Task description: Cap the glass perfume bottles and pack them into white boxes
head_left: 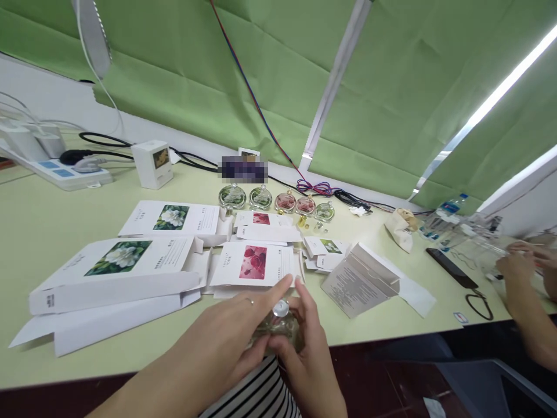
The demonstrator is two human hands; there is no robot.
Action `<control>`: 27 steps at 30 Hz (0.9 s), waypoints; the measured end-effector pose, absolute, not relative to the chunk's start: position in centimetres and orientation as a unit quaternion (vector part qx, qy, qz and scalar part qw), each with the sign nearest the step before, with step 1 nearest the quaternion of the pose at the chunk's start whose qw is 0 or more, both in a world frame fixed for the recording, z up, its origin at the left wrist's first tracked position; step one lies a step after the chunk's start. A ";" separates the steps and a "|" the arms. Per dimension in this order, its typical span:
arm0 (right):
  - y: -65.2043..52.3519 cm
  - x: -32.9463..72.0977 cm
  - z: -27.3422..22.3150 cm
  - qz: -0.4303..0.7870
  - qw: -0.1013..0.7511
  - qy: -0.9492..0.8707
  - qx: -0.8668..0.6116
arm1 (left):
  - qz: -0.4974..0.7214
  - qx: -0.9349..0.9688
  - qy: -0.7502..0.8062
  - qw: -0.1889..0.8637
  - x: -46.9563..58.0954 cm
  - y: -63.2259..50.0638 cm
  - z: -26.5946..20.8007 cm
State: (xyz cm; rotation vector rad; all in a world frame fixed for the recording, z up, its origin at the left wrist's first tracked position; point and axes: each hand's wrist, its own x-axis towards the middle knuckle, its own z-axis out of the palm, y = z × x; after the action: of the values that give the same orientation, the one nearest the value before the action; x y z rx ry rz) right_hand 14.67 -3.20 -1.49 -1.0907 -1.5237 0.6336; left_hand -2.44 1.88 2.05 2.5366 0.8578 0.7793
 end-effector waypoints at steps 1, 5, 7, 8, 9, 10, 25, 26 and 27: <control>-3.4 15.2 -1.1 0.267 0.541 -0.647 -0.466 | 0.283 0.892 0.299 0.187 -2.4 1.7 1.7; -5.3 18.4 -1.0 0.205 0.538 -0.637 -0.512 | 0.321 0.873 0.291 0.224 -0.9 1.6 2.9; -6.6 20.1 -2.1 0.185 0.563 -0.589 -0.549 | 0.363 0.840 0.305 0.263 0.9 2.5 4.9; -7.2 20.7 -2.9 0.176 0.589 -0.545 -0.570 | 0.378 0.827 0.308 0.279 2.0 3.1 6.0; -7.7 21.2 -3.7 0.171 0.617 -0.489 -0.592 | 0.383 0.825 0.303 0.284 3.4 3.8 7.0; -8.2 21.6 -4.5 0.168 0.644 -0.436 -0.605 | 0.370 0.837 0.289 0.282 4.7 4.6 7.9; -9.3 27.3 -2.3 0.251 0.733 -0.525 -0.352 | 0.357 0.907 0.108 0.197 5.9 3.3 7.4; -8.6 27.2 -1.8 0.270 0.718 -0.545 -0.340 | 0.384 0.898 0.115 0.180 5.0 2.8 7.3; -7.8 26.8 -1.4 0.281 0.707 -0.560 -0.327 | 0.408 0.889 0.133 0.162 4.1 2.3 7.2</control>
State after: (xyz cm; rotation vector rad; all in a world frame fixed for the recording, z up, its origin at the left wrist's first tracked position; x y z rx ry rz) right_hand 26.78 -7.82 -1.38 -0.7264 -1.2450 0.6253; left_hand 4.08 2.30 7.16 2.5371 0.3782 1.1639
